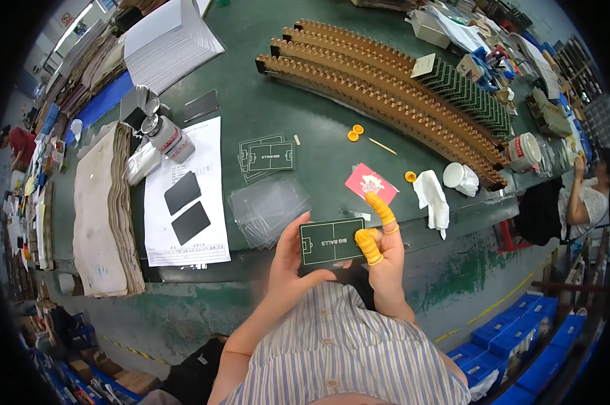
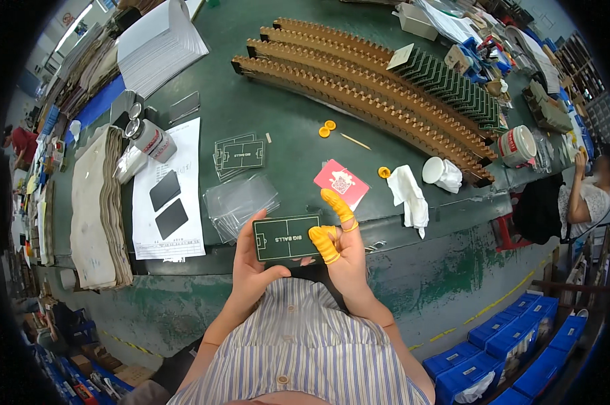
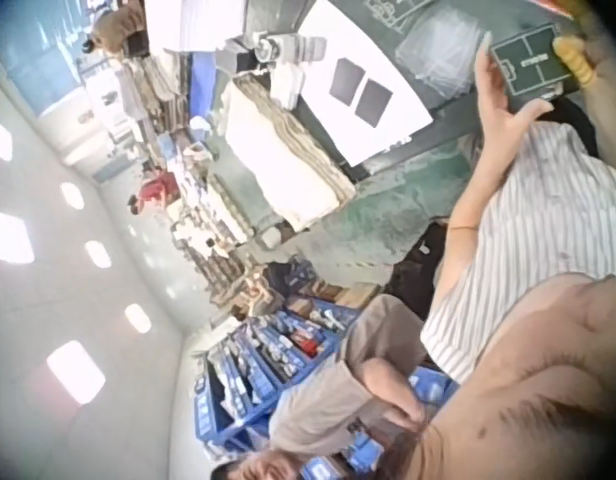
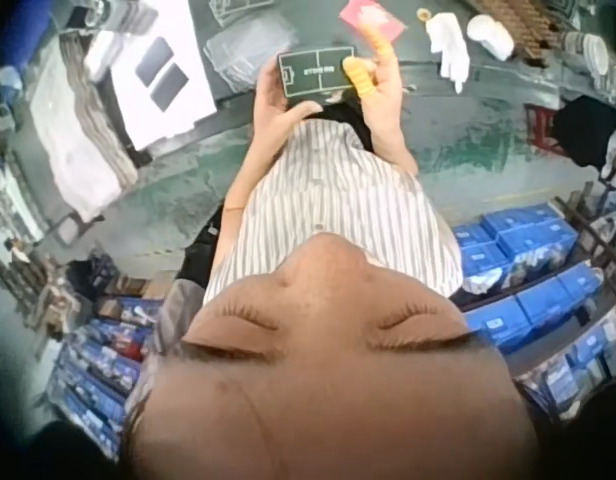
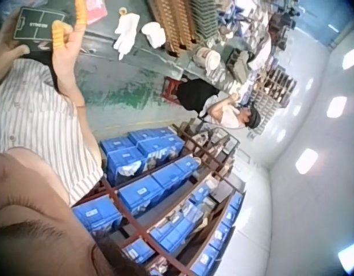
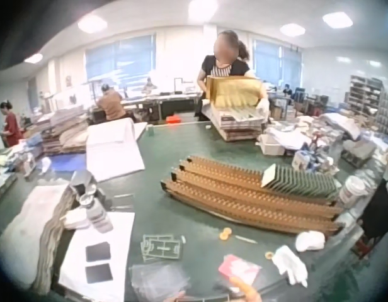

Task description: The person cleans small rectangular cards at a workbench. They use a wooden stick to scrape the surface of the cards and a white cloth to wipe them. The person handles the cards one by one, flipping them over to clean both sides.

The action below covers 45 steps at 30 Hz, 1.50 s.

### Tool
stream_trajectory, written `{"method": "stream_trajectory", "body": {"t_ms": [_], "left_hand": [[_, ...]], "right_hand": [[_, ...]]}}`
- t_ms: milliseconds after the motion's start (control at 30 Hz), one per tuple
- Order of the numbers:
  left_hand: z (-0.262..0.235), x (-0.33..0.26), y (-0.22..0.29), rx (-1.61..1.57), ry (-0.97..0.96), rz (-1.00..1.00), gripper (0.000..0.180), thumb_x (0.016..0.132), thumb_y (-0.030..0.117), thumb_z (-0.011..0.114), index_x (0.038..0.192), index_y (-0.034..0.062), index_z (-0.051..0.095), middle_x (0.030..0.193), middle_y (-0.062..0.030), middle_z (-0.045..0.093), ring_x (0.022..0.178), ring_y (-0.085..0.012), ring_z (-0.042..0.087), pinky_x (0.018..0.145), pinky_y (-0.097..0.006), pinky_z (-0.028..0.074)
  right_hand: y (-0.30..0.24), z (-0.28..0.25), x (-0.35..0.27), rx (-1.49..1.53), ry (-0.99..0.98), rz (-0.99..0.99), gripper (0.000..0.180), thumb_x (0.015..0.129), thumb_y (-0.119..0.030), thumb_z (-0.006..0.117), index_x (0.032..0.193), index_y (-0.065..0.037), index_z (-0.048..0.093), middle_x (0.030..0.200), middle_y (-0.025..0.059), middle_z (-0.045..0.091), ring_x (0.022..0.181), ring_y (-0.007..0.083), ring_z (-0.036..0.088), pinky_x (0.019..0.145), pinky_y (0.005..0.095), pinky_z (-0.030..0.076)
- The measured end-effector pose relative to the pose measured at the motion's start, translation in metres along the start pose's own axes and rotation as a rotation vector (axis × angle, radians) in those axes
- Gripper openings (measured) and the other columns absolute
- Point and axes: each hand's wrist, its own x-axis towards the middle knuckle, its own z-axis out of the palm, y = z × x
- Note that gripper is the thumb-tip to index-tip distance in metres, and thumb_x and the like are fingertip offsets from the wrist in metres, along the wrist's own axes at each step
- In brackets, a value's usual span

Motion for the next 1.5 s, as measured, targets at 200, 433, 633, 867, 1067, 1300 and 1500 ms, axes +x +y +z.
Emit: {"method": "stream_trajectory", "body": {"t_ms": [200, 433, 633, 867, 1067, 1300, 1500], "left_hand": [[-0.007, -0.001, 0.004, -0.164, -0.044, -0.135, 0.070, 0.073, -0.002, 0.073, 0.133, 0.0029, 0.038, 0.115, -0.0056, 0.055, 0.100, -0.0142, 0.057, 0.086, -0.027, 0.046], [-0.002, 0.003, 0.013, -0.110, 0.100, -0.294, 0.029, 0.085, -0.001, 0.061, 0.113, -0.0024, 0.054, 0.091, -0.0062, 0.062, 0.062, -0.0090, 0.056, 0.056, -0.022, 0.046], [-0.005, 0.002, 0.009, -0.082, 0.198, -0.264, 0.022, 0.086, -0.001, 0.059, 0.108, -0.0027, 0.056, 0.088, -0.0072, 0.062, 0.063, -0.0109, 0.057, 0.057, -0.024, 0.048], [-0.011, 0.000, 0.001, 0.070, 0.219, 0.035, 0.011, 0.086, -0.006, 0.057, 0.096, -0.0041, 0.059, 0.089, -0.0099, 0.061, 0.076, -0.0195, 0.065, 0.071, -0.030, 0.054], [-0.020, 0.001, -0.008, 0.324, 0.124, 0.215, 0.012, 0.083, -0.010, 0.057, 0.091, -0.0022, 0.062, 0.090, -0.0118, 0.061, 0.083, -0.0190, 0.062, 0.074, -0.029, 0.052], [-0.020, 0.003, -0.005, 0.371, 0.142, 0.249, 0.012, 0.079, -0.011, 0.060, 0.086, -0.0016, 0.063, 0.091, -0.0117, 0.061, 0.087, -0.0189, 0.060, 0.077, -0.026, 0.047], [-0.024, 0.003, -0.010, 0.373, 0.174, 0.257, 0.018, 0.076, -0.013, 0.058, 0.085, 0.0008, 0.065, 0.092, -0.0113, 0.063, 0.086, -0.0187, 0.060, 0.076, -0.026, 0.046]], "right_hand": [[0.009, -0.005, -0.001, -0.101, 0.022, -0.043, 0.046, 0.095, -0.009, 0.050, 0.137, -0.002, 0.033, 0.117, 0.0072, 0.055, 0.089, 0.0083, 0.057, 0.080, 0.0214, 0.046], [0.010, -0.008, 0.003, -0.223, 0.047, -0.070, 0.038, 0.099, -0.018, 0.041, 0.132, 0.000, 0.040, 0.125, 0.0074, 0.051, 0.096, 0.0104, 0.056, 0.085, 0.0244, 0.044], [-0.006, -0.026, 0.013, -0.609, 0.153, -0.210, 0.034, 0.094, -0.017, 0.052, 0.124, -0.002, 0.050, 0.112, 0.0118, 0.057, 0.085, 0.0170, 0.060, 0.079, 0.0298, 0.046], [-0.014, -0.057, 0.044, -1.405, 0.358, -0.554, 0.033, 0.077, -0.018, 0.072, 0.106, -0.006, 0.064, 0.115, 0.0131, 0.050, 0.099, 0.0291, 0.049, 0.087, 0.0384, 0.041], [-0.013, -0.064, 0.049, -1.517, 0.281, -0.503, 0.035, 0.076, -0.020, 0.072, 0.108, -0.009, 0.063, 0.117, 0.0127, 0.049, 0.104, 0.0328, 0.044, 0.092, 0.0439, 0.035], [-0.014, -0.066, 0.053, -1.549, 0.229, -0.499, 0.032, 0.078, -0.022, 0.070, 0.108, -0.011, 0.064, 0.120, 0.0134, 0.048, 0.111, 0.0346, 0.039, 0.097, 0.0456, 0.030], [-0.019, -0.061, 0.052, -1.559, 0.211, -0.486, 0.029, 0.077, -0.019, 0.071, 0.103, -0.010, 0.066, 0.118, 0.0118, 0.049, 0.112, 0.0342, 0.039, 0.097, 0.0444, 0.031]]}}
